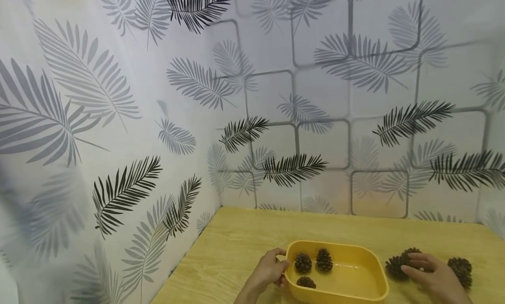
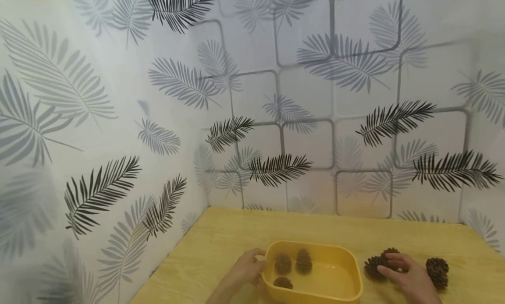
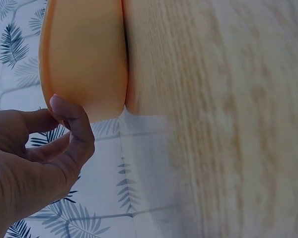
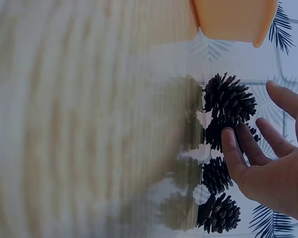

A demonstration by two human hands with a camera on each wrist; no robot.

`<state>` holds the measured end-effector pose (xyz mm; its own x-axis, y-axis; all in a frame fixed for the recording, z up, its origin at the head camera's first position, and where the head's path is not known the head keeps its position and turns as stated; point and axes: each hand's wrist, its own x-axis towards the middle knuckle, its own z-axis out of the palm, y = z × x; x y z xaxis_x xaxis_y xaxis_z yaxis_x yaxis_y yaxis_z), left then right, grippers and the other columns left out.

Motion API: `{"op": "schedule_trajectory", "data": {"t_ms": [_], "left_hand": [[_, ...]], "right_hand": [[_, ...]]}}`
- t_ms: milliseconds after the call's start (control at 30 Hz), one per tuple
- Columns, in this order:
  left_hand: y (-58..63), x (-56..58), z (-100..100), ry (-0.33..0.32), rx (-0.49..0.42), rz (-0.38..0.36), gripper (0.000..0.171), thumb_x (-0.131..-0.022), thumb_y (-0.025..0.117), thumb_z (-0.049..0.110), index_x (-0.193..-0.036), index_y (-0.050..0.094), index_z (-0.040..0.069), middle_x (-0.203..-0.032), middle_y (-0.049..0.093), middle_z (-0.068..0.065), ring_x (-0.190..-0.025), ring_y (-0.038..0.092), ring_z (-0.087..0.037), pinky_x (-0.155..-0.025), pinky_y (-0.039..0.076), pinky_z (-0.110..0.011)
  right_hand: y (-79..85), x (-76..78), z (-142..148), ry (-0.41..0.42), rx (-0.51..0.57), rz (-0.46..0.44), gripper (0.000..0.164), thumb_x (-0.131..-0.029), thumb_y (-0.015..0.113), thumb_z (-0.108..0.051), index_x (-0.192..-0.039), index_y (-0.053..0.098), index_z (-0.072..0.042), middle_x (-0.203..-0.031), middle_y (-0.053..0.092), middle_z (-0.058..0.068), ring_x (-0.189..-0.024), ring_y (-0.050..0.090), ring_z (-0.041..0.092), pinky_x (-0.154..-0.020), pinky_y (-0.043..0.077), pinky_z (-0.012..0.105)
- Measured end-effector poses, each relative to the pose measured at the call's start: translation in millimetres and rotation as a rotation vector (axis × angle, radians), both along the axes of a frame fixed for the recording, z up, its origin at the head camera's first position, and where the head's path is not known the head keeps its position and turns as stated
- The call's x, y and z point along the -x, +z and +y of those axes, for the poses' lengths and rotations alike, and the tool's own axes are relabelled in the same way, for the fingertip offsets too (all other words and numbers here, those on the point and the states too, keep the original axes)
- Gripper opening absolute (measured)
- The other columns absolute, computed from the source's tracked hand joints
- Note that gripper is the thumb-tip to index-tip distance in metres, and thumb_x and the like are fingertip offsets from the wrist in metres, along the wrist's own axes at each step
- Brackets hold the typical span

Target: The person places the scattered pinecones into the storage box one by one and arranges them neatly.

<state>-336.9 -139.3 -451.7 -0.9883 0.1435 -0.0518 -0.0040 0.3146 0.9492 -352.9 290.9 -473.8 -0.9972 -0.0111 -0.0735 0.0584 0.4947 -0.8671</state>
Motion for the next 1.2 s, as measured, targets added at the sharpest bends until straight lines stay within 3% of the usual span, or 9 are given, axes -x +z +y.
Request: {"op": "schedule_trajectory", "data": {"t_ms": [200, 433, 833, 1200], "left_hand": [[0.4, -0.9, -1, -0.004, 0.001, 0.014, 0.037, -0.105, 0.059, 0.009, -0.141, 0.057, -0.003, -0.084, 0.066, -0.017, -0.047, 0.052, -0.008, -0.041, 0.048, -0.016], [0.3, -1.6, -1, -0.001, 0.011, 0.014, 0.035, -0.105, 0.060, 0.009, -0.139, 0.059, -0.001, -0.084, 0.066, -0.016, -0.048, 0.053, -0.008, -0.042, 0.049, -0.017], [1.3, -4.3, -1, 0.004, 0.001, 0.006, 0.037, -0.105, 0.060, 0.009, -0.141, 0.057, -0.002, -0.086, 0.063, -0.015, -0.049, 0.053, -0.009, -0.041, 0.048, -0.016], [-0.2, -2.5, -2, -0.001, 0.001, 0.024, 0.036, -0.105, 0.061, 0.009, -0.139, 0.058, -0.001, -0.086, 0.065, -0.017, -0.048, 0.054, -0.009, -0.040, 0.049, -0.017]], "right_hand": [[0.9, 4.1, -2, 0.045, -0.054, 0.017, 0.090, -0.096, 0.074, -0.047, -0.146, 0.036, 0.018, -0.132, 0.048, 0.047, -0.105, 0.064, 0.047, -0.079, 0.064, 0.048], [-0.6, 9.2, -4, 0.071, -0.195, 0.038, 0.096, -0.092, 0.075, -0.055, -0.143, 0.039, 0.017, -0.131, 0.049, 0.048, -0.109, 0.058, 0.058, -0.075, 0.062, 0.052], [1.1, 16.2, -12, 0.041, -0.208, -0.019, 0.105, -0.088, 0.080, -0.053, -0.146, 0.030, 0.018, -0.136, 0.039, 0.050, -0.114, 0.050, 0.063, -0.077, 0.060, 0.059], [4.2, 16.5, -16, 0.063, -0.236, -0.029, 0.093, -0.091, 0.078, -0.049, -0.141, 0.036, 0.018, -0.128, 0.051, 0.045, -0.106, 0.060, 0.055, -0.077, 0.059, 0.057]]}}
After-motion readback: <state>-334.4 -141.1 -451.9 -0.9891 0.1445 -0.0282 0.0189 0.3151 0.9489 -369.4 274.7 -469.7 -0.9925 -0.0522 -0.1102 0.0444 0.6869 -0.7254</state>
